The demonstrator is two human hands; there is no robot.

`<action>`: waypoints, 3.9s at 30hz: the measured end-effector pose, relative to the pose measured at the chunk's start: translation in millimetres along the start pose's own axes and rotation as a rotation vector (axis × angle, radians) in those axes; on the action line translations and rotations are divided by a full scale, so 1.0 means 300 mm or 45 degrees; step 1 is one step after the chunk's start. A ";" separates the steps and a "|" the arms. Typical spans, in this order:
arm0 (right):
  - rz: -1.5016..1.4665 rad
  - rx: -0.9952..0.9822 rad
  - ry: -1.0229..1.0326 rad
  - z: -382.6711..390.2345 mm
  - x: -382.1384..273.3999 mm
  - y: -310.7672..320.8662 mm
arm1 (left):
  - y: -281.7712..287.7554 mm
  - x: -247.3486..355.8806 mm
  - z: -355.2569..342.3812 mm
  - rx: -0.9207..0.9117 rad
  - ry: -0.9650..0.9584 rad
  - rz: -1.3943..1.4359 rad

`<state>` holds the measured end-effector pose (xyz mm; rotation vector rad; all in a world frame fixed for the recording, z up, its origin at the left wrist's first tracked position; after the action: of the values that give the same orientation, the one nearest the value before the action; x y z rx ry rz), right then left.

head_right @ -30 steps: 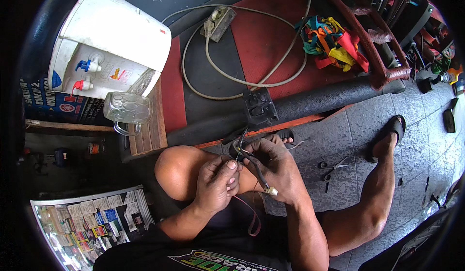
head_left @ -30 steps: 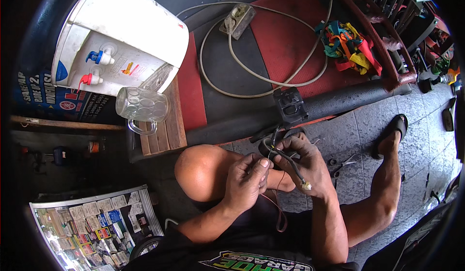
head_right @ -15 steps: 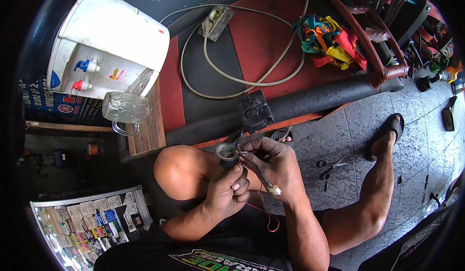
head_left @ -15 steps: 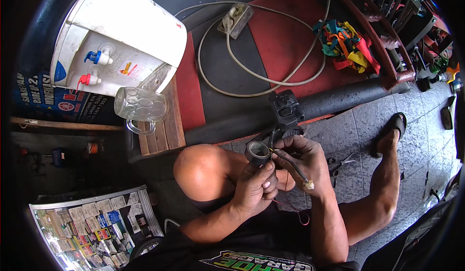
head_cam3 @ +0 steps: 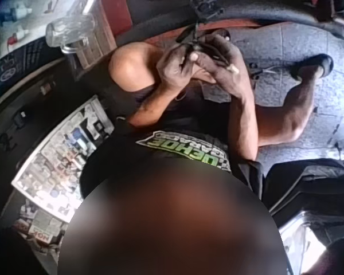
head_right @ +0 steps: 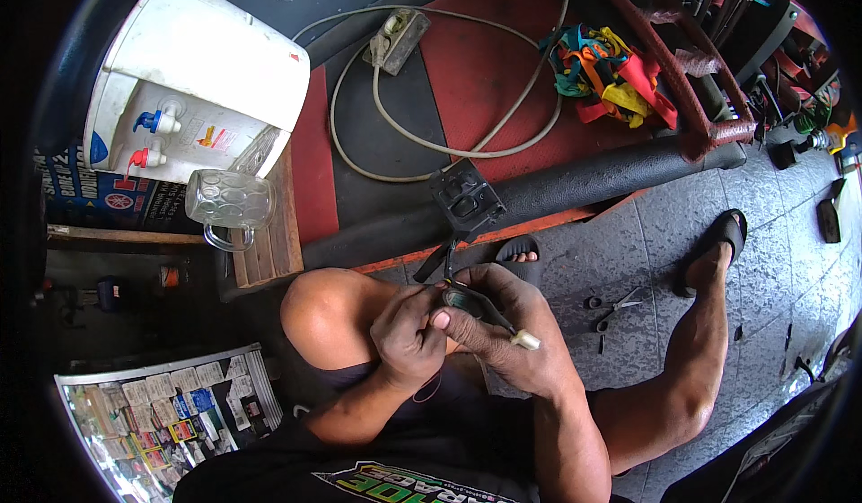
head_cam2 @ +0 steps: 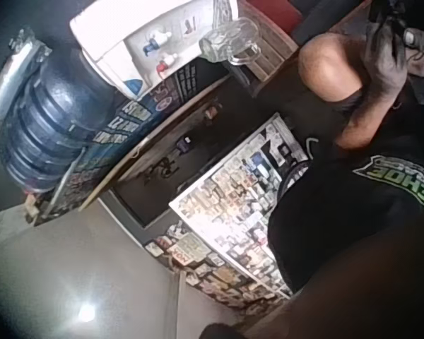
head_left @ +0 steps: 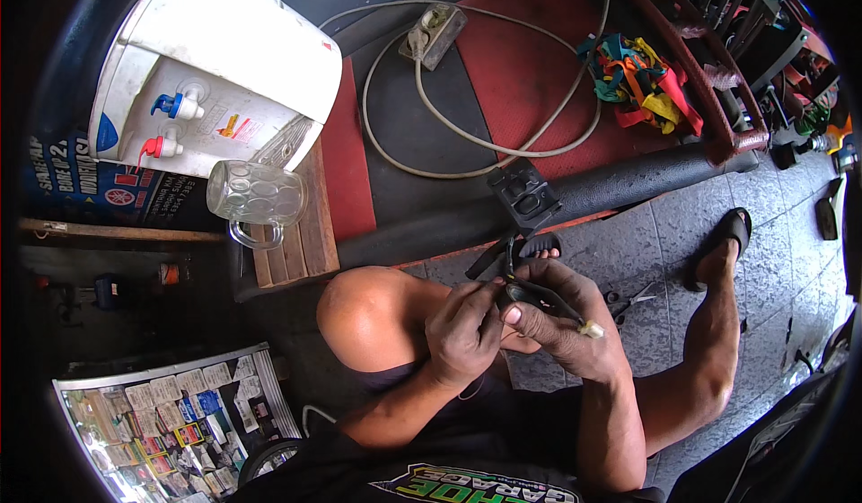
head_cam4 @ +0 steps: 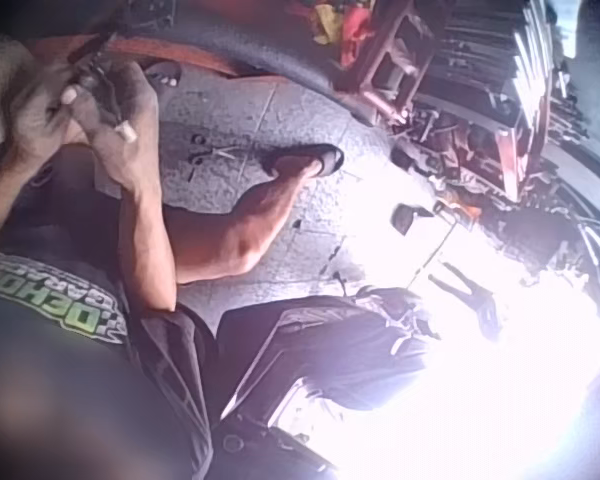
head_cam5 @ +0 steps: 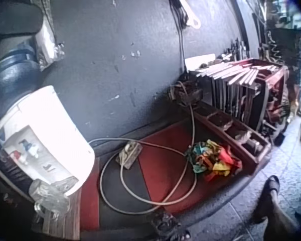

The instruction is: The person is stripping wires and preparing a motorcycle handlebar switch for installation or repair.

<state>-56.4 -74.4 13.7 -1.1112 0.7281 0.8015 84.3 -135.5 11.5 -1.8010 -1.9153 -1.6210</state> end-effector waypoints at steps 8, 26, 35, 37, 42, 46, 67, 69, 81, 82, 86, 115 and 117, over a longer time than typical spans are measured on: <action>0.073 0.035 -0.041 0.013 0.000 0.044 | 0.000 -0.071 0.003 -0.332 0.842 0.876; 0.645 0.156 0.221 0.002 -0.029 0.057 | -0.009 -0.029 -0.045 -0.493 0.299 0.211; 0.751 -0.007 0.074 -0.010 -0.026 0.044 | -0.008 -0.024 -0.056 -0.549 0.254 0.192; 0.850 0.015 0.198 -0.022 -0.039 0.028 | -0.011 -0.016 -0.060 -0.517 0.193 0.154; 0.952 0.079 0.476 -0.047 -0.064 0.004 | -0.014 -0.012 -0.076 -0.430 0.190 0.165; 0.216 -0.002 -0.002 -0.075 0.016 0.032 | -0.027 -0.051 -0.066 -0.494 0.763 0.779; 0.219 0.434 -0.033 -0.022 0.118 0.066 | 0.048 -0.001 -0.100 -0.256 0.286 0.179; 0.084 0.460 0.138 -0.004 0.111 0.050 | 0.045 0.001 -0.094 -0.258 0.346 0.171; 0.325 1.074 0.421 0.017 -0.086 0.105 | 0.055 -0.003 -0.071 -0.135 0.512 0.304; 0.487 0.992 0.615 -0.004 -0.152 0.094 | 0.052 -0.005 -0.060 -0.137 0.555 0.326; 1.452 0.679 0.760 -0.193 -0.346 0.108 | 0.039 -0.009 -0.035 -0.085 0.542 0.456; 0.480 0.500 0.142 0.136 -0.058 0.020 | -0.087 -0.026 0.008 -0.322 0.883 1.514; 0.508 0.500 0.185 0.141 -0.059 0.023 | -0.095 -0.018 0.001 -0.362 0.941 1.666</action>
<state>-67.0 -35.7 37.0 -0.6798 1.1974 0.8678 64.6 -132.4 -9.7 -1.5142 -0.0632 -1.5684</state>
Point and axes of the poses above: each hand's wrist, its own z-axis away from the middle knuckle, its own y-axis out of the back of the hand, x = y × z, the point moved 4 cm from there along -z, towards the middle knuckle, and after that the axes turned 2 degrees about -x, right-handed, at the moved point
